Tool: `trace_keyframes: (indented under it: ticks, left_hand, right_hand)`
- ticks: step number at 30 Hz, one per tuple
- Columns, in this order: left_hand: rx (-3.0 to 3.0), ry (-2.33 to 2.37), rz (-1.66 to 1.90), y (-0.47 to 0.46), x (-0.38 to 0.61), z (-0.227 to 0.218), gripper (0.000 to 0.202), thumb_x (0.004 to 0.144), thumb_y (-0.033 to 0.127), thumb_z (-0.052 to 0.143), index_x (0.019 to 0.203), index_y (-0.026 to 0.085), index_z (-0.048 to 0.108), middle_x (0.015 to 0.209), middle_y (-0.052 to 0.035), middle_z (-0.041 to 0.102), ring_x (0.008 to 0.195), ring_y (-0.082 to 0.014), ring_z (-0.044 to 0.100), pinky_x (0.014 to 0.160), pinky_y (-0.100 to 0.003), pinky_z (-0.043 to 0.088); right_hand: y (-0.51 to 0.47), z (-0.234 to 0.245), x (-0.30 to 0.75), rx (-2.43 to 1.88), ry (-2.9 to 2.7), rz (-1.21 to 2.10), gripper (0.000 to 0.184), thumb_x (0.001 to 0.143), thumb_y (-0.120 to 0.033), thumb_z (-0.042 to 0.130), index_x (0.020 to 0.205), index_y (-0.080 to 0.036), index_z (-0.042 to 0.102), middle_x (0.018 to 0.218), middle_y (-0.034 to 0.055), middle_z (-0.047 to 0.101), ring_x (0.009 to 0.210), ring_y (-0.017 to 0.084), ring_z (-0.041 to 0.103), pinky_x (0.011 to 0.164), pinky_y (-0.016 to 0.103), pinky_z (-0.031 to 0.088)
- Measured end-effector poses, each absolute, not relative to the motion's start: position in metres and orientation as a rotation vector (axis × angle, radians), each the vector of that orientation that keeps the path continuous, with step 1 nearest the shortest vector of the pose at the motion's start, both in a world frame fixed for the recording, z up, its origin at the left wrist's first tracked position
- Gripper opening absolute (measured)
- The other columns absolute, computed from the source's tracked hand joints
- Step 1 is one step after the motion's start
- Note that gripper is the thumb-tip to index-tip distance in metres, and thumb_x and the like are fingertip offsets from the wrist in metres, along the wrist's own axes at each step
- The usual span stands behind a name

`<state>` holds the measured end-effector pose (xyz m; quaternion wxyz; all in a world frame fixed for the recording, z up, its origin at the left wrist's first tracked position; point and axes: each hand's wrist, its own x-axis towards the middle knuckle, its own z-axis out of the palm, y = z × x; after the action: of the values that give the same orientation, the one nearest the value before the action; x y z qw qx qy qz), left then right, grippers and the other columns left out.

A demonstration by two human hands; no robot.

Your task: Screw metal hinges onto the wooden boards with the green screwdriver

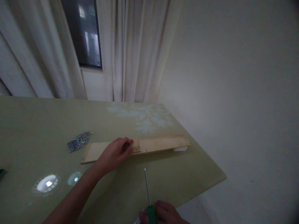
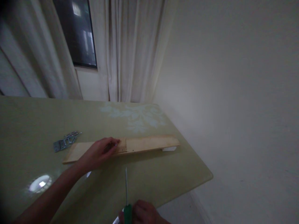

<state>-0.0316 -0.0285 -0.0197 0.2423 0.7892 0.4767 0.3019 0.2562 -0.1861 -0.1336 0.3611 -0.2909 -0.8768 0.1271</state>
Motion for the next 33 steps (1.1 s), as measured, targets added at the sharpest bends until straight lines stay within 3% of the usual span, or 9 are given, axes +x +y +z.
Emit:
trace_keyframes:
  ticks: [3, 6, 9, 14, 17, 21, 24, 29, 33]
  left_hand:
    - [2.142, 1.306, 0.848, -0.033, -0.031, -0.023, 0.029, 0.104, 0.046, 0.053, 0.108, 0.024, 0.072, 0.113, -0.0137, 0.084, 0.102, -0.0299, 0.078, 0.091, -0.042, 0.058]
    - [2.135, 1.311, 0.84, -0.035, -0.029, -0.022, 0.032, 0.105, 0.048, 0.052, 0.108, 0.024, 0.073, 0.108, -0.0128, 0.085, 0.099, -0.0299, 0.078, 0.09, -0.043, 0.058]
    - [2.104, 1.318, 0.887, -0.037, -0.028, -0.016, 0.034, 0.105, 0.05, 0.052, 0.107, 0.023, 0.074, 0.102, -0.0109, 0.084, 0.093, -0.0288, 0.078, 0.087, -0.041, 0.059]
    - [1.797, 1.325, 1.161, -0.065, -0.02, -0.01, 0.034, 0.099, 0.057, 0.065, 0.098, 0.025, 0.077, 0.099, -0.0074, 0.083, 0.096, -0.0269, 0.078, 0.078, -0.034, 0.062]
    - [1.602, 1.159, 1.165, -0.096, -0.007, -0.019, 0.034, 0.098, 0.06, 0.071, 0.097, 0.027, 0.078, 0.096, -0.0061, 0.084, 0.091, -0.0252, 0.08, 0.082, -0.035, 0.066]
    - [1.415, 1.056, 1.166, -0.133, 0.015, -0.038, 0.038, 0.097, 0.066, 0.074, 0.1, 0.029, 0.08, 0.11, -0.009, 0.087, 0.102, -0.0277, 0.083, 0.093, -0.039, 0.07]
    - [1.331, 1.157, 1.246, -0.143, 0.024, -0.046, 0.039, 0.094, 0.068, 0.077, 0.097, 0.029, 0.079, 0.104, -0.0083, 0.087, 0.097, -0.0284, 0.085, 0.089, -0.04, 0.071]
    - [1.442, 1.223, 1.243, -0.14, 0.019, -0.049, 0.025, 0.093, 0.057, 0.078, 0.095, 0.033, 0.082, 0.091, -0.0043, 0.087, 0.083, -0.0265, 0.084, 0.075, -0.037, 0.07]
    - [1.572, 1.152, 1.133, -0.136, 0.009, -0.041, 0.02, 0.096, 0.052, 0.076, 0.096, 0.033, 0.083, 0.091, -0.0026, 0.087, 0.083, -0.0246, 0.083, 0.076, -0.034, 0.068]
  right_hand:
    - [-0.185, -0.122, 0.256, -0.653, -2.221, 0.384, 0.019, 0.104, -0.039, 0.079, 0.123, -0.042, 0.078, 0.096, 0.0004, 0.091, 0.07, 0.021, 0.083, 0.06, 0.029, 0.064]
    - [-0.178, -0.103, 0.252, -0.775, -2.015, 0.508, 0.005, 0.103, -0.038, 0.081, 0.103, -0.037, 0.076, 0.093, -0.0015, 0.09, 0.073, 0.021, 0.084, 0.067, 0.03, 0.067]
    - [-0.163, -0.081, 0.243, -0.94, -1.774, 0.566, 0.01, 0.106, -0.032, 0.075, 0.107, -0.032, 0.065, 0.091, 0.001, 0.086, 0.074, 0.02, 0.083, 0.066, 0.028, 0.066]
    - [-0.13, -0.046, 0.227, -1.087, -1.389, 0.7, 0.034, 0.102, -0.048, 0.082, 0.107, -0.03, 0.053, 0.087, 0.0002, 0.08, 0.074, 0.019, 0.082, 0.069, 0.029, 0.069]
    - [-0.122, -0.036, 0.217, -1.08, -1.312, 0.757, 0.041, 0.098, -0.05, 0.086, 0.105, -0.03, 0.051, 0.09, 0.0009, 0.08, 0.072, 0.019, 0.081, 0.063, 0.027, 0.067]
    - [-0.125, -0.035, 0.205, -1.036, -1.299, 0.826, 0.04, 0.095, -0.046, 0.089, 0.105, -0.03, 0.054, 0.094, 0.0008, 0.08, 0.074, 0.019, 0.081, 0.062, 0.027, 0.067]
    - [-0.128, -0.036, 0.201, -1.011, -1.367, 0.824, 0.034, 0.095, -0.04, 0.087, 0.105, -0.029, 0.056, 0.093, 0.0002, 0.078, 0.079, 0.018, 0.08, 0.07, 0.028, 0.068]
    - [-0.119, -0.022, 0.208, -0.988, -1.52, 1.0, 0.037, 0.091, -0.036, 0.09, 0.109, -0.029, 0.058, 0.104, 0.0028, 0.083, 0.089, 0.02, 0.082, 0.079, 0.032, 0.068]
    - [-0.103, -0.004, 0.218, -0.951, -1.657, 1.18, 0.032, 0.092, -0.035, 0.088, 0.102, -0.028, 0.059, 0.095, -0.0002, 0.081, 0.086, 0.019, 0.081, 0.079, 0.032, 0.066]
